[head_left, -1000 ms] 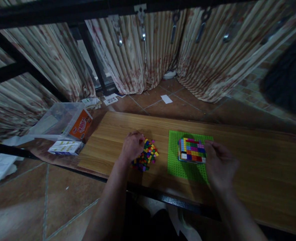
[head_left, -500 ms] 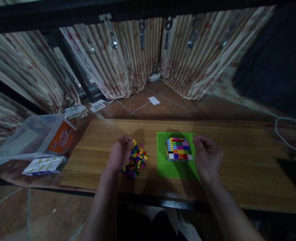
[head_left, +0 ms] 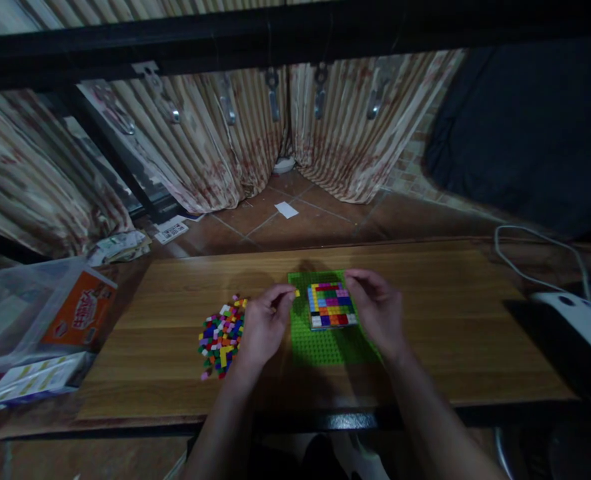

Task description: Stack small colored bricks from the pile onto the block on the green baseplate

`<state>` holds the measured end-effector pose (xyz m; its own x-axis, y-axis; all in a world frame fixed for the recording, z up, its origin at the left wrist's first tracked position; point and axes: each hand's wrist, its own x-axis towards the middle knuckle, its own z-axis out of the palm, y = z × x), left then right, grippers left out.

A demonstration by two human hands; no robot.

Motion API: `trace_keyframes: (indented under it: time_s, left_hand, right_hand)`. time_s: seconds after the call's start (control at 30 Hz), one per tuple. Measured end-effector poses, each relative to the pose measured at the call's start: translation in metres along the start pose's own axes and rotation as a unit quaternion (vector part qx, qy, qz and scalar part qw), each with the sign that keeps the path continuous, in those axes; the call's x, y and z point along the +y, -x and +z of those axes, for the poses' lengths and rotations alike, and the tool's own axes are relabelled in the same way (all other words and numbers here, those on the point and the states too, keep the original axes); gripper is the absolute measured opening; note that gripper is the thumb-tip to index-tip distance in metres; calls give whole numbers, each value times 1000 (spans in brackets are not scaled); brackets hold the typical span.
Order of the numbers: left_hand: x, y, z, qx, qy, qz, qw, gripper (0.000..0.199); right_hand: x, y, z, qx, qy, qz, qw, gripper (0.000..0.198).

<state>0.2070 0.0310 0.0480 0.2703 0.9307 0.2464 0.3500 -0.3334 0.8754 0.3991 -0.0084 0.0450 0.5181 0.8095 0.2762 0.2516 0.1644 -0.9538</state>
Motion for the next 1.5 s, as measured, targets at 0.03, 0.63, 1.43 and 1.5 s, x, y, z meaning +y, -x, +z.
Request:
trace_keyframes:
  time_s: [0.03, 0.63, 1.43, 1.5]
  left_hand:
    - [1, 0, 3, -3, 20, -3, 1000, 20]
    - [6, 0, 27, 36, 56, -48, 997, 23]
    - [-5, 4, 38, -37, 121, -113, 985, 37]
    - [-5, 3, 38, -43, 118, -119, 985, 37]
  right_hand:
    - [-4, 3, 1, -40, 16, -30, 999, 16]
    - [19, -20, -25, -45, -8, -29, 999, 12]
    - [30, -25, -12, -123, -36, 97, 987, 15]
    - [30, -25, -12, -126, -49, 108, 985, 15]
